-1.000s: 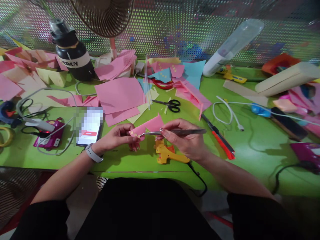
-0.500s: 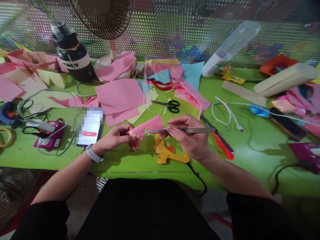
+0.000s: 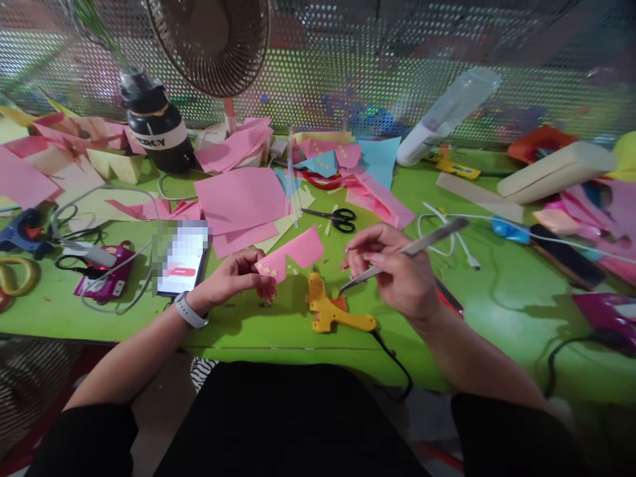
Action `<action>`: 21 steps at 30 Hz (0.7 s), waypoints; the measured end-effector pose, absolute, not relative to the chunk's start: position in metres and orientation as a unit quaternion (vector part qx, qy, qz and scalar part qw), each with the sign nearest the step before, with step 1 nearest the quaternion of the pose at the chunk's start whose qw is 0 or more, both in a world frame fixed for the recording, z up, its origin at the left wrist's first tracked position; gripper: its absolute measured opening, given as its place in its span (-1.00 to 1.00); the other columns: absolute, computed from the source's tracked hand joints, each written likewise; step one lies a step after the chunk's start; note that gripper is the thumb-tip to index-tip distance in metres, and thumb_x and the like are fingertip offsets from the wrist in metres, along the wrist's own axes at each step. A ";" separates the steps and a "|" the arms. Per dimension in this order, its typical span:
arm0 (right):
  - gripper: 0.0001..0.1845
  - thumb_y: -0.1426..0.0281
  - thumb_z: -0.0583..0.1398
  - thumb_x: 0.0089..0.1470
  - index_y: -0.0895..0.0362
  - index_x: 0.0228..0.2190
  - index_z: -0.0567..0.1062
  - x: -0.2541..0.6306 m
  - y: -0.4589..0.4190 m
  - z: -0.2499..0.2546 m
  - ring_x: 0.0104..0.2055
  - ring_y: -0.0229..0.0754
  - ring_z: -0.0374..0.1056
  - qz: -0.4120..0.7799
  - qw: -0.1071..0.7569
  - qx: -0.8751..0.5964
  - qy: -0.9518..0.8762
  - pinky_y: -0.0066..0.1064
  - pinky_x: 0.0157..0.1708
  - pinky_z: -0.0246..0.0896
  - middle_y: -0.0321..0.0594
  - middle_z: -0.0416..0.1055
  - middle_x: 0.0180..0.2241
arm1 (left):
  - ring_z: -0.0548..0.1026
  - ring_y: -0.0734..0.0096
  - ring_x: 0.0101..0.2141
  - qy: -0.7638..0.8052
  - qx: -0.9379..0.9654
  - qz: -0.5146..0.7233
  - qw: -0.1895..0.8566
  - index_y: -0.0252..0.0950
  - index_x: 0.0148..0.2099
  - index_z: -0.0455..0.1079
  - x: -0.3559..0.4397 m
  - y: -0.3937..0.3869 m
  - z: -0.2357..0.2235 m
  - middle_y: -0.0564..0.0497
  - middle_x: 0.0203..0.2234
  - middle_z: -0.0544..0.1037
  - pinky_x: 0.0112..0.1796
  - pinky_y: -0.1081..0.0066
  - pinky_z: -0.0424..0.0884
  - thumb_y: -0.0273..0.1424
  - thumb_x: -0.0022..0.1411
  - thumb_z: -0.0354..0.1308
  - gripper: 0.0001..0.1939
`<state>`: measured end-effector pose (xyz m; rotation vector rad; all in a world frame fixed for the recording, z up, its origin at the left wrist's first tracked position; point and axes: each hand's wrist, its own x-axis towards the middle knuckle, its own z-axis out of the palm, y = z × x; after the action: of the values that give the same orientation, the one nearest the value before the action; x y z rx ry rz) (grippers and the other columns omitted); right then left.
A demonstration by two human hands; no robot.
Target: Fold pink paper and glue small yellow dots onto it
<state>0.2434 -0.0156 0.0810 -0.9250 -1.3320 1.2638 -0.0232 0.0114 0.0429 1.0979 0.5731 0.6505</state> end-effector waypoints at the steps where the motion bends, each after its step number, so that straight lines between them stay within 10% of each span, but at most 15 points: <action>1: -0.82 0.48 0.12 0.05 0.10 -0.35 0.52 0.245 -0.014 0.079 -0.59 -0.28 0.25 0.530 0.493 -0.399 -0.562 -0.35 -0.43 0.27 -0.39 0.31 -0.65 | 0.61 0.44 -0.50 0.263 0.502 0.297 0.768 -0.37 -0.33 0.38 -0.023 0.011 0.043 -0.04 -0.51 0.64 -0.42 0.49 0.55 -0.39 0.15 0.35 -0.79; 13: -0.70 0.17 0.14 0.19 0.10 -0.47 0.39 0.231 -0.011 0.067 -0.57 -0.29 0.18 0.591 0.318 -0.452 -0.588 -0.38 -0.45 0.22 -0.40 0.19 -0.64 | 0.54 0.52 -0.62 0.302 0.504 0.276 0.761 -0.37 -0.43 0.35 -0.020 0.009 0.045 0.10 -0.61 0.52 -0.55 0.55 0.53 -0.37 0.10 0.39 -0.72; 21: -0.60 0.14 0.34 -0.04 0.10 -0.58 0.32 0.220 -0.013 0.063 -0.62 -0.34 0.14 0.584 0.353 -0.487 -0.545 -0.44 -0.58 0.08 -0.45 0.14 -0.67 | 0.58 0.50 -0.55 0.277 0.526 0.265 0.759 -0.38 -0.36 0.38 -0.021 0.010 0.045 0.00 -0.56 0.59 -0.48 0.57 0.54 -0.26 0.13 0.38 -0.69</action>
<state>0.2196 -0.0134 0.0632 -1.2611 -1.4093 1.5116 -0.0210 0.0099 0.0455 1.1450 0.6033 0.5769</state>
